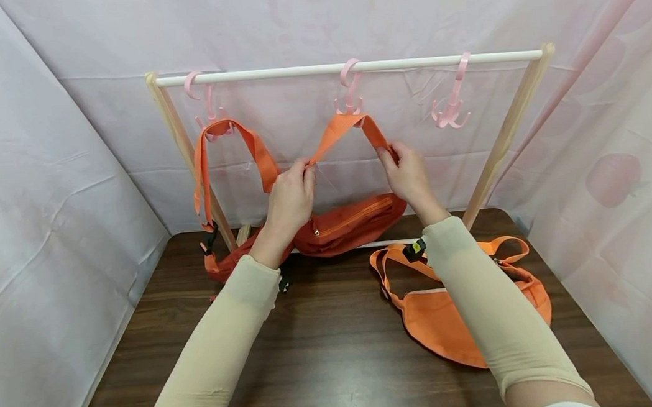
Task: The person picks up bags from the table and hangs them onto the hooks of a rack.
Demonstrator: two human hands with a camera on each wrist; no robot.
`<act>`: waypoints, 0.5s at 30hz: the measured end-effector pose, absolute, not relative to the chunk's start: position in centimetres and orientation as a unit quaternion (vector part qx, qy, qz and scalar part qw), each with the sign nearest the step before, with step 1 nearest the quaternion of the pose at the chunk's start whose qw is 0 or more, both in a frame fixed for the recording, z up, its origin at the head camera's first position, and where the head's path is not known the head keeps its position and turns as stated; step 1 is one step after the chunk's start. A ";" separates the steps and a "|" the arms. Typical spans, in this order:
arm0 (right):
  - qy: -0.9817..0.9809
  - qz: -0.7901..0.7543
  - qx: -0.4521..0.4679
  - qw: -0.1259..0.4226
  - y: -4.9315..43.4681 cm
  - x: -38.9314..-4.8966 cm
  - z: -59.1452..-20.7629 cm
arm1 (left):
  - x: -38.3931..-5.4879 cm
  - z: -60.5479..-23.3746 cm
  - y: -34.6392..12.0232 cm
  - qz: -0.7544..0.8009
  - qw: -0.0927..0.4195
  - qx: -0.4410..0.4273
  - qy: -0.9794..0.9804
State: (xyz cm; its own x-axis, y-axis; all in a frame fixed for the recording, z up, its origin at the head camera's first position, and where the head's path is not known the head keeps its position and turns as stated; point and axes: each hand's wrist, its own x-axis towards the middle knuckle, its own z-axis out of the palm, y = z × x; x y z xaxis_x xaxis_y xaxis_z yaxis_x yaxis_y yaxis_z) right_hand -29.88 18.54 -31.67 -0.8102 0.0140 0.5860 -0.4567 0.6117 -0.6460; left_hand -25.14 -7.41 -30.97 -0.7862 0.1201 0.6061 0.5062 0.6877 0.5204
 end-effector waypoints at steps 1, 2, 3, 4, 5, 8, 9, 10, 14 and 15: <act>-0.849 0.424 0.133 0.286 18.5 -29.8 -31.5 | -25.3 -30.6 -7.4 -0.360 0.282 -0.184 -0.870; -0.846 0.425 0.134 0.293 18.5 -29.8 -31.4 | -25.4 -30.3 -7.4 -0.367 0.290 -0.188 -0.864; -0.843 0.426 0.137 0.298 18.4 -29.7 -31.2 | -25.6 -29.9 -7.4 -0.374 0.295 -0.193 -0.858; -0.841 0.426 0.139 0.303 18.3 -29.6 -31.0 | -25.7 -29.5 -7.3 -0.379 0.300 -0.196 -0.853; -0.840 0.427 0.139 0.306 18.3 -29.6 -30.8 | -25.9 -29.1 -7.3 -0.383 0.301 -0.200 -0.850; -0.839 0.424 0.141 0.309 18.1 -29.4 -30.3 | -26.5 -28.0 -7.2 -0.389 0.297 -0.217 -0.845; -0.840 0.424 0.142 0.308 18.1 -29.4 -30.2 | -26.8 -27.7 -7.1 -0.388 0.292 -0.222 -0.845; -0.840 0.425 0.143 0.306 18.0 -29.3 -30.1 | -27.0 -27.4 -7.0 -0.389 0.287 -0.226 -0.846; -0.835 0.431 0.158 0.302 17.6 -29.2 -29.5 | -27.9 -26.4 -6.4 -0.398 0.252 -0.244 -0.848; -0.833 0.434 0.163 0.302 17.4 -29.2 -29.3 | -28.1 -26.2 -6.1 -0.400 0.245 -0.247 -0.848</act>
State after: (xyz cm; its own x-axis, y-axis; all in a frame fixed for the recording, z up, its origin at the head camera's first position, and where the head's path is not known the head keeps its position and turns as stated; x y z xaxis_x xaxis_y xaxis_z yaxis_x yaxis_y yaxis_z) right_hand -29.19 17.43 -29.29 -0.7648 -0.0096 0.6442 -0.5333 0.5704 -0.6247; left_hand -28.10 -6.14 -26.21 -0.7580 0.2233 0.6129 0.6149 0.5583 0.5570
